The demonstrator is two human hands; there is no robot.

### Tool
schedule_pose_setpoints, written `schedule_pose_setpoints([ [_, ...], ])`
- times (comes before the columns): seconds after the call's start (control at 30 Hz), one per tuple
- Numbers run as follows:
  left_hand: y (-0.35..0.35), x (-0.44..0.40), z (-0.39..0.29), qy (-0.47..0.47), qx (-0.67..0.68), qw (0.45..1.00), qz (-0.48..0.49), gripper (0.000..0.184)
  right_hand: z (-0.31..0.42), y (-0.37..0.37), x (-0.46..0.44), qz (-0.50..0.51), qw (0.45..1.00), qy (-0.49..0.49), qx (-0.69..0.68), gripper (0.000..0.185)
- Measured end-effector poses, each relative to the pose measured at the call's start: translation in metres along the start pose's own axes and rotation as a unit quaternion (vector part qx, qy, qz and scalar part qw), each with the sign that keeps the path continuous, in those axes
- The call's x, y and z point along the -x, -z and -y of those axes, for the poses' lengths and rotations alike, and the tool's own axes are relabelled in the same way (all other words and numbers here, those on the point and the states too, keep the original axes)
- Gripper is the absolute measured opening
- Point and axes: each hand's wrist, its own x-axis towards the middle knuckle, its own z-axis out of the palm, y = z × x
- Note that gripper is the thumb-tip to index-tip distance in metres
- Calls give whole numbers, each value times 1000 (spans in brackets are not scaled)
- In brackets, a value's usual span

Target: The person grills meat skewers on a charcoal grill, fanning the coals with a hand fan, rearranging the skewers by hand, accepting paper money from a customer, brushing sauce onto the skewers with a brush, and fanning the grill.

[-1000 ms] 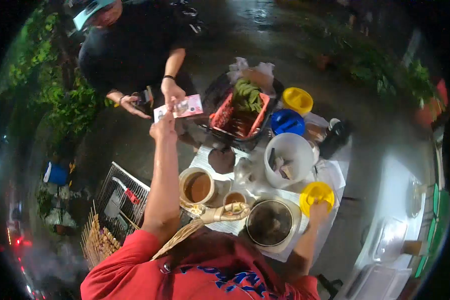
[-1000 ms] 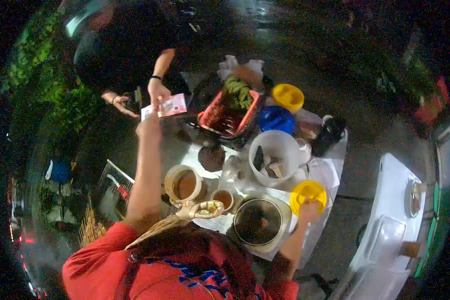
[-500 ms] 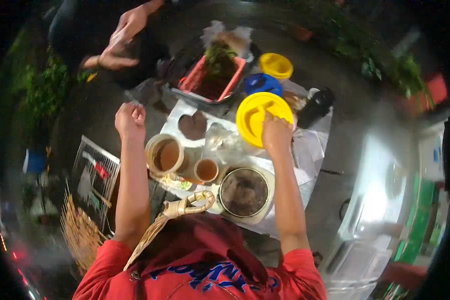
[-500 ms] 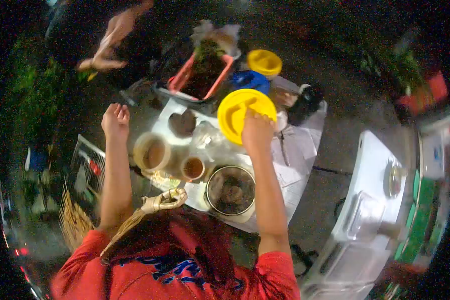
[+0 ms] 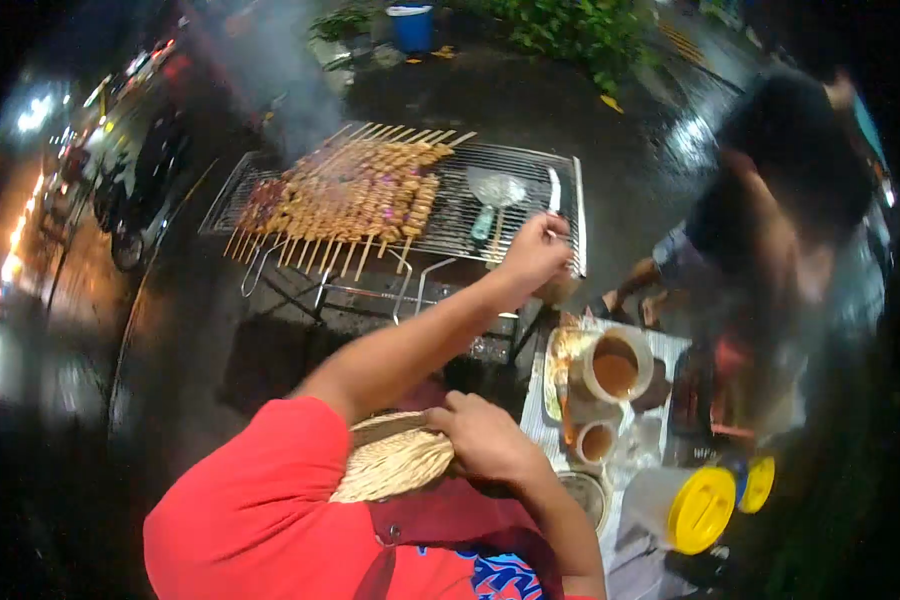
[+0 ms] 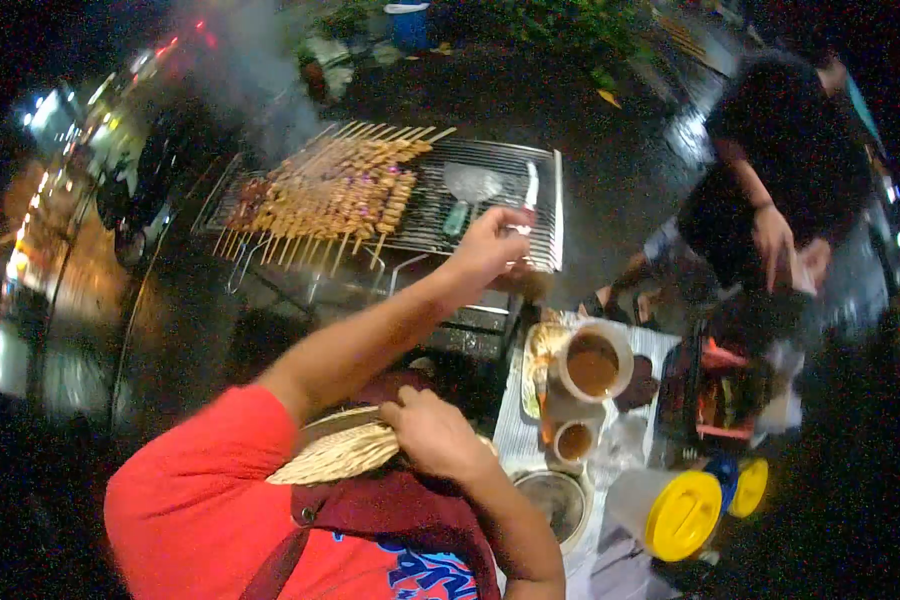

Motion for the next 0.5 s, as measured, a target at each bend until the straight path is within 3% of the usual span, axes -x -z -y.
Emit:
schedule_pose_setpoints([
  [0.07,64,8,-11,-45,-277,958,63,25,-10,11,10,-57,998,-15,4,30],
  [0.1,107,12,-16,-111,-372,919,73,22,-13,49,24,-27,992,-123,-10,33],
  [0.13,152,17,-20,-172,-465,864,82,19,-37,57,46,-182,951,-197,-155,33],
  [0.17,194,21,-24,-155,-465,872,-7,18,-61,64,68,-357,861,-211,-294,34],
  [0.2,228,26,-30,-135,-458,873,-97,18,-80,76,74,-503,801,-203,-253,34],
  [0.23,255,36,-36,-131,-444,870,-167,18,-90,87,69,-577,770,-224,-153,34],
  [0.37,338,64,-17,-95,-432,818,-367,18,-87,87,2,-532,809,-248,15,35],
  [0.47,369,83,-6,-103,-376,839,-379,18,-99,126,-31,-526,809,-263,-15,37],
  [0.5,363,91,-23,-55,-384,838,-383,19,-105,133,-45,-529,801,-280,-31,38],
])
